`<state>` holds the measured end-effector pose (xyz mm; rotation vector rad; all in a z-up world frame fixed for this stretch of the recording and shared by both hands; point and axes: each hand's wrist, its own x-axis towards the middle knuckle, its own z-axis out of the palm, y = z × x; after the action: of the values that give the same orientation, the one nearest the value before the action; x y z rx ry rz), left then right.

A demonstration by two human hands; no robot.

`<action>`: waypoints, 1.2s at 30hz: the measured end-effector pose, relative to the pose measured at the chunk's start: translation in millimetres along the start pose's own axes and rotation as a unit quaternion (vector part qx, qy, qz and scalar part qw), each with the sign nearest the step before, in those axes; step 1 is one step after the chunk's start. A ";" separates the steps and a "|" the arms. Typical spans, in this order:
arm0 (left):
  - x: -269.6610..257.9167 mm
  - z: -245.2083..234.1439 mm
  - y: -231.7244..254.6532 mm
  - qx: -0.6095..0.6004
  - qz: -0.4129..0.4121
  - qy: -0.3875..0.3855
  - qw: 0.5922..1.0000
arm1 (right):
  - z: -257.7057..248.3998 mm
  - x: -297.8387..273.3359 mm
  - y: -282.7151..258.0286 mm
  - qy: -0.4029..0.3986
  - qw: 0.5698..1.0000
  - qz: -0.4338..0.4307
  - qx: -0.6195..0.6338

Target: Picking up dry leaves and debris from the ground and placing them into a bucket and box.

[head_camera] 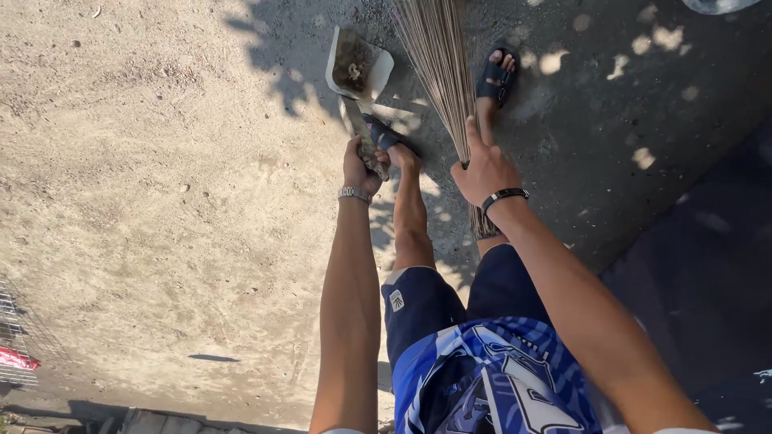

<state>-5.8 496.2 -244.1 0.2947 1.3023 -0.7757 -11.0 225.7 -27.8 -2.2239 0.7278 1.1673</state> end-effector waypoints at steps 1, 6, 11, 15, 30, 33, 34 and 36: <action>1.3 1.9 2.7 0.004 -0.001 0.000 1.000 | 11.5 -11.0 0.0 0.001 1.000 0.002 0.003; 6.5 16.0 7.2 0.000 -0.006 -0.004 1.000 | 17.1 -81.6 -5.1 -0.145 0.989 0.020 0.024; -3.5 12.2 15.3 0.026 0.007 0.016 1.000 | -0.2 -136.7 17.3 -0.162 0.982 0.029 0.092; -28.0 13.9 21.0 0.028 -0.003 0.002 1.000 | -32.4 -142.2 5.4 -0.114 0.989 0.053 0.084; -15.2 0.1 13.6 0.018 -0.014 0.000 1.000 | -30.5 -75.2 -46.5 -0.180 0.983 0.031 -0.017; -20.2 -1.5 16.4 0.034 -0.014 0.003 0.999 | 40.3 -122.1 35.8 -0.116 0.974 -0.078 0.179; -21.9 -5.7 14.1 0.040 -0.010 0.004 0.999 | 37.3 -142.6 49.3 -0.115 0.972 -0.082 0.185; -28.7 -11.9 16.0 0.074 -0.015 0.011 0.997 | 35.2 -184.1 74.0 -0.150 0.949 0.000 0.276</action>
<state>-5.9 524.8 -224.0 0.4041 1.2753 -0.8973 -169.3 235.5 96.4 -1.5457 0.8061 1.1005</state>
